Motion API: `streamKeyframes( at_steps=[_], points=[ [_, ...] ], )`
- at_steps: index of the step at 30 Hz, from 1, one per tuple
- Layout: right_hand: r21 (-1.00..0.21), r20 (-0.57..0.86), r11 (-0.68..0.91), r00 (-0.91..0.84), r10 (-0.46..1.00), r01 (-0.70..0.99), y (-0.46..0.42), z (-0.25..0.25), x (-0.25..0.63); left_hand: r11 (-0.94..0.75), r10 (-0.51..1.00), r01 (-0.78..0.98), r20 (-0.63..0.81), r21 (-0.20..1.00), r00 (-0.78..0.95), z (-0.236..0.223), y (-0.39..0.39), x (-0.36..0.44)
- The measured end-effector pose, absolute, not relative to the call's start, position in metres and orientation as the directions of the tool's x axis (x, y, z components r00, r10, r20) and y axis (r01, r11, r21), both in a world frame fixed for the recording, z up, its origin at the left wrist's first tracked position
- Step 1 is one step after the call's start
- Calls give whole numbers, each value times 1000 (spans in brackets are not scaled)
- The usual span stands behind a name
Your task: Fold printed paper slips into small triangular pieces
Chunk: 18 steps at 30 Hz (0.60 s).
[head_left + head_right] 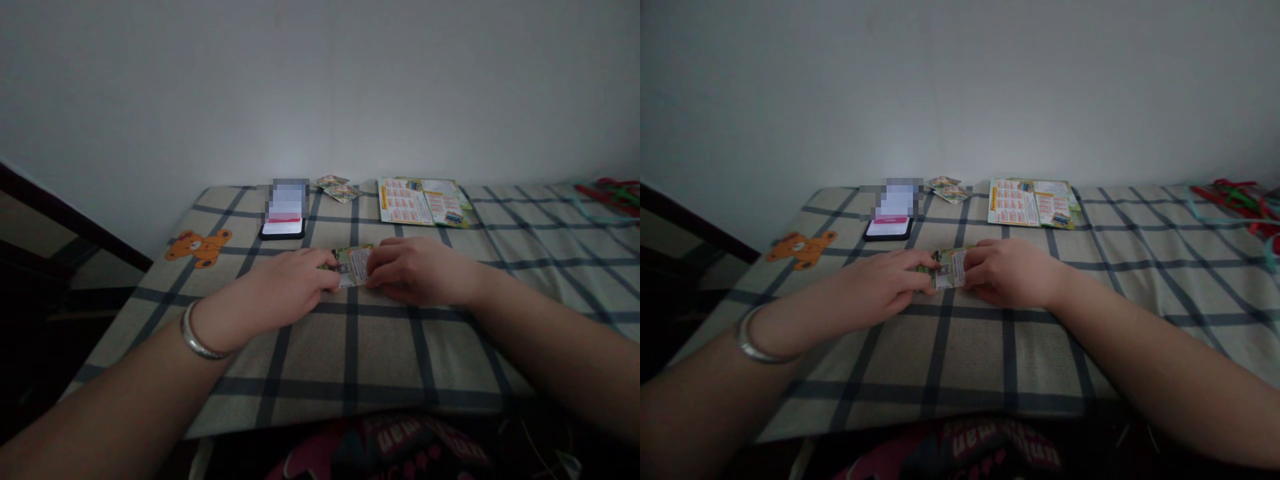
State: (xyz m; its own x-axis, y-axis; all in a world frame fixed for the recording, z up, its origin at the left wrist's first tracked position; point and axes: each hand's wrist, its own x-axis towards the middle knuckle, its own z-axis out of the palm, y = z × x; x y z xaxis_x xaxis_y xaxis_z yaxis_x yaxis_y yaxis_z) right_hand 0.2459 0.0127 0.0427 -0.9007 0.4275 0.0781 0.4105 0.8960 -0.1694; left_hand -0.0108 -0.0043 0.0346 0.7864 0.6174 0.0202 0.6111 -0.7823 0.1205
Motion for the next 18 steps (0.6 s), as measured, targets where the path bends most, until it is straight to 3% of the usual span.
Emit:
streamKeyframes(
  at_steps=[10, 18],
  points=[
    [-71, 25, 884, -885, 465, 463, 8, 49, 254, -756, 645, 634, 15, 162, 764, 39, -3, -13],
    [-104, 43, 861, -863, 504, 498, 8, 50, 263, -763, 631, 619, 7, 183, 776, 42, 0, -16]
  ],
)
